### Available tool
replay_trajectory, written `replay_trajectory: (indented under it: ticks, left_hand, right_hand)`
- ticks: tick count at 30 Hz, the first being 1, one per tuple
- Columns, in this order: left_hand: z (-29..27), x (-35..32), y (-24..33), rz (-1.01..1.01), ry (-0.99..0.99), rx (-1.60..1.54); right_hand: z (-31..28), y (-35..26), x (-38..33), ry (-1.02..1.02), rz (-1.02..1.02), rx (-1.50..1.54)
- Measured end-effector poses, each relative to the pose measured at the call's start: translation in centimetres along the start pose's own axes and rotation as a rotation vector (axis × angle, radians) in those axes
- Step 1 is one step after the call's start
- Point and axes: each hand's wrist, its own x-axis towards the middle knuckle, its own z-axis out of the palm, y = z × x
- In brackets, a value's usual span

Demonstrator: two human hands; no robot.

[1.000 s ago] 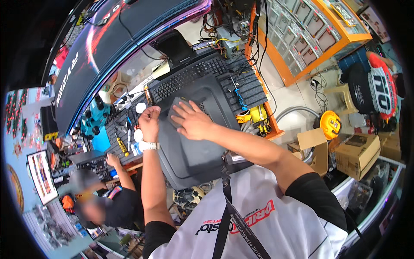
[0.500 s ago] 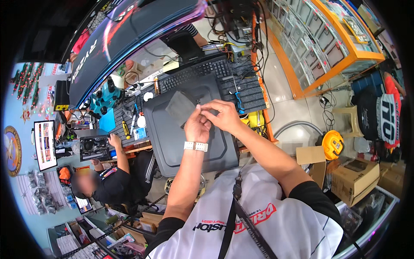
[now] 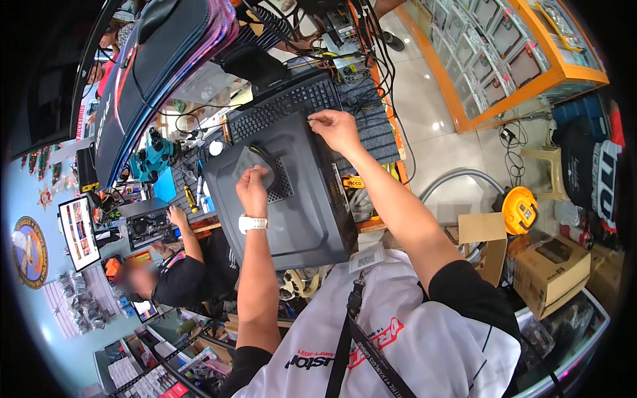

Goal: The person attaches the side panel to a computer case, wipes the exterior surfaces with a cloth, and connects a cable to the rear port.

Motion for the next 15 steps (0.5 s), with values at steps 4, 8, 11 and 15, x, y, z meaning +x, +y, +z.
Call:
replay_trajectory:
  ticks: [4,8,11,15]
  left_hand:
    - [-2.0,2.1,-3.1,0.032,-0.087,0.039]
    - [-2.4,2.1,-3.7,-0.043,-0.103,0.059]
    - [-2.0,2.3,-3.4,-0.046,-0.122,0.054]
    - [-1.9,2.6,-3.5,-0.015,-0.130,0.007]
  right_hand:
    - [0.5,2.2,2.0,-0.078,0.087,0.028]
    - [0.6,2.3,1.4,-0.056,-0.002,-0.090]
    - [0.6,2.1,1.1,-0.040,-0.010,-0.052]
    - [1.3,2.5,1.5,-0.027,0.199,0.346]
